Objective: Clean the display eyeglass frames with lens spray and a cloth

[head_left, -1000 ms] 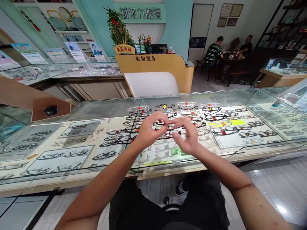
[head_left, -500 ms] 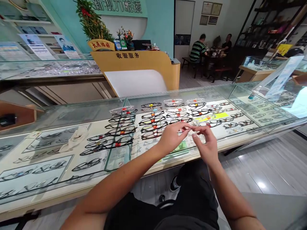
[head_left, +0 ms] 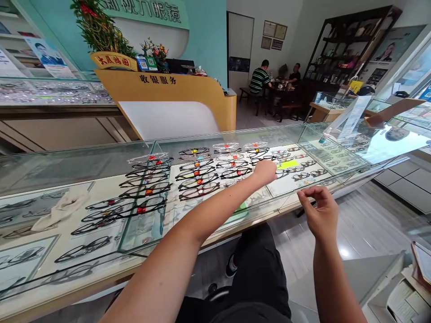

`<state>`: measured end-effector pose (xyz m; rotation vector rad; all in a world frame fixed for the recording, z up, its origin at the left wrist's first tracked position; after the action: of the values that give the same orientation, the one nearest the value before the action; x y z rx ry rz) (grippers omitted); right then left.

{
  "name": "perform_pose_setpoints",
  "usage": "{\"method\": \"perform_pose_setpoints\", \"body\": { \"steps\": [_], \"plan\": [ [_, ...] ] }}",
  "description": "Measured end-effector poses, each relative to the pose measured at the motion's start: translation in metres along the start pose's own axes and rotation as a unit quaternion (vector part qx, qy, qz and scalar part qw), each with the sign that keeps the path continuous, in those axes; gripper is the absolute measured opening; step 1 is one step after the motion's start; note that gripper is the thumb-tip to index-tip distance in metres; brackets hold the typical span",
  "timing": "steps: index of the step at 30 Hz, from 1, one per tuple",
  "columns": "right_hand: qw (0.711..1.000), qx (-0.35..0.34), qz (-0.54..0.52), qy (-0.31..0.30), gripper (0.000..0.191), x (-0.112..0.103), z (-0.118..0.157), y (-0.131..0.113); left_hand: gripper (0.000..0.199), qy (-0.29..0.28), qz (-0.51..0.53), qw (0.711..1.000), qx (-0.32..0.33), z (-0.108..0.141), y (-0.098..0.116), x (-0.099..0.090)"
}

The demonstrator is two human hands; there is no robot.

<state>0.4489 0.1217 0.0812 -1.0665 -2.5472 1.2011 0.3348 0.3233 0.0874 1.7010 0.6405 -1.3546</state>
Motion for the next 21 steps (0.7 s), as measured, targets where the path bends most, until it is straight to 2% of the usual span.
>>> {"method": "perform_pose_setpoints", "body": {
  "steps": [3, 6, 8, 10, 12, 15, 19, 21],
  "plan": [
    [1.0, -0.019, -0.014, -0.017, 0.023, -0.003, -0.006, -0.013, 0.014, -0.022, 0.043, 0.999, -0.008, 0.006, -0.001, -0.007],
    [0.995, -0.082, -0.037, -0.045, 0.019, 0.002, -0.01, -0.035, 0.018, -0.031, 0.102, 0.994, 0.0, 0.027, -0.012, -0.03],
    [0.985, -0.136, -0.066, -0.084, 0.022, 0.013, -0.011, -0.051, 0.023, -0.028, 0.151, 0.988, 0.009, 0.047, -0.029, -0.05],
    [0.97, -0.184, -0.098, -0.125, 0.023, 0.032, -0.013, -0.065, 0.026, 0.004, 0.237, 0.972, 0.011, 0.067, -0.057, -0.072],
    [0.954, -0.223, -0.126, -0.156, 0.02, 0.059, -0.017, -0.078, 0.027, 0.068, 0.324, 0.944, -0.012, 0.086, -0.094, -0.093],
    [0.929, -0.263, -0.154, -0.212, 0.02, 0.115, -0.032, -0.094, 0.026, 0.181, 0.428, 0.883, -0.061, 0.11, -0.159, -0.118],
    [0.879, -0.324, -0.189, -0.296, 0.023, 0.206, -0.061, -0.106, 0.036, 0.24, 0.58, 0.772, -0.102, 0.134, -0.238, -0.132],
    [0.873, -0.347, -0.164, -0.302, 0.025, 0.25, -0.075, -0.107, 0.04, 0.264, 0.609, 0.74, -0.106, 0.142, -0.264, -0.132]
  ]
}}
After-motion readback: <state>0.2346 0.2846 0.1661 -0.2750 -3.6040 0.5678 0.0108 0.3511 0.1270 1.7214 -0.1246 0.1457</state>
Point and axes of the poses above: each hand's wrist, its own z-axis away from the middle knuckle, its own x-axis out of the palm, y = z × x, the point moved 2 cm from there along -z, towards the middle knuckle, and after that the axes turned 12 degrees about -x, right-handed, at the moved point
